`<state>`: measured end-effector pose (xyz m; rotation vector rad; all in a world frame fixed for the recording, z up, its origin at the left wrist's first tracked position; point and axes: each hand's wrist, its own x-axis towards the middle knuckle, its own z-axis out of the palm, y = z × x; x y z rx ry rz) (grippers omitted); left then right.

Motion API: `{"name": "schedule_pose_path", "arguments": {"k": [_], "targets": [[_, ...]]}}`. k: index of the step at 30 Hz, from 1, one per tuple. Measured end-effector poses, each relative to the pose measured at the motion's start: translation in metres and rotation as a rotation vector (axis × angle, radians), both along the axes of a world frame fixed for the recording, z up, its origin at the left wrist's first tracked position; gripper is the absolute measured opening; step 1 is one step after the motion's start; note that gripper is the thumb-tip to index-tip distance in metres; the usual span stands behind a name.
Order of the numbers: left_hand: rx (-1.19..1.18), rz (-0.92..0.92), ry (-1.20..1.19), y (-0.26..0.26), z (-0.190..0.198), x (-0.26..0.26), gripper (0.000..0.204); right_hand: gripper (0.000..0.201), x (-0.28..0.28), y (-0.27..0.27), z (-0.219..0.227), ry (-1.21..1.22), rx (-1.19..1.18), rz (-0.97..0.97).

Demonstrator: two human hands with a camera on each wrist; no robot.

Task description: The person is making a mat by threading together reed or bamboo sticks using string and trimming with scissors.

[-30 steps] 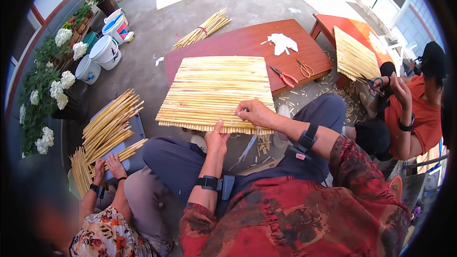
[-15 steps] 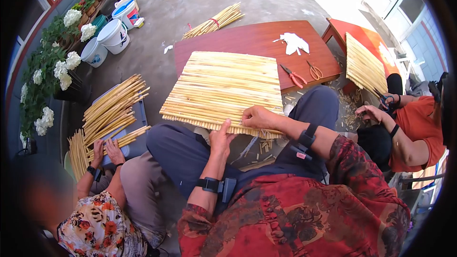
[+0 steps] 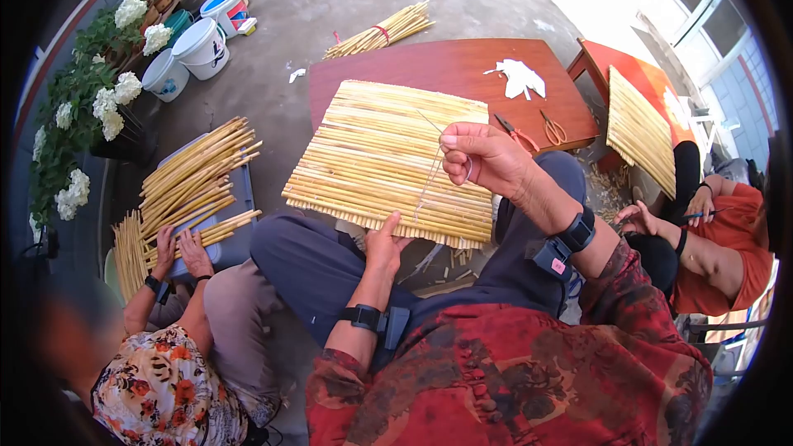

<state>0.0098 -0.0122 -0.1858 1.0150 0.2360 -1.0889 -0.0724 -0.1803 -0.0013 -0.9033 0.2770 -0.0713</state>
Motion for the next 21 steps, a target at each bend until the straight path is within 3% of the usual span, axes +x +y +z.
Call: {"name": "schedule_pose_path", "arguments": {"k": [4,11,15,18,21], "targets": [[0.039,0.089,0.005,-0.003,-0.013,-0.003,0.034,0.013,0.003,0.001,-0.007,0.089,-0.246,-0.001],[0.067,0.145,0.078,-0.004,-0.025,-0.006,0.042,0.017,0.012,0.010,-0.024,0.121,-0.368,-0.199],[0.041,0.153,0.046,-0.001,-0.020,-0.005,0.047,0.017,0.017,0.020,-0.026,-0.032,-0.128,-0.115],[0.093,0.095,-0.003,0.000,-0.018,-0.005,0.044,0.015,0.022,0.024,-0.032,0.003,-0.057,-0.163],[-0.119,0.138,0.117,-0.002,-0.021,-0.006,0.039,0.014,0.024,0.036,-0.029,0.066,0.006,-0.199]]}}
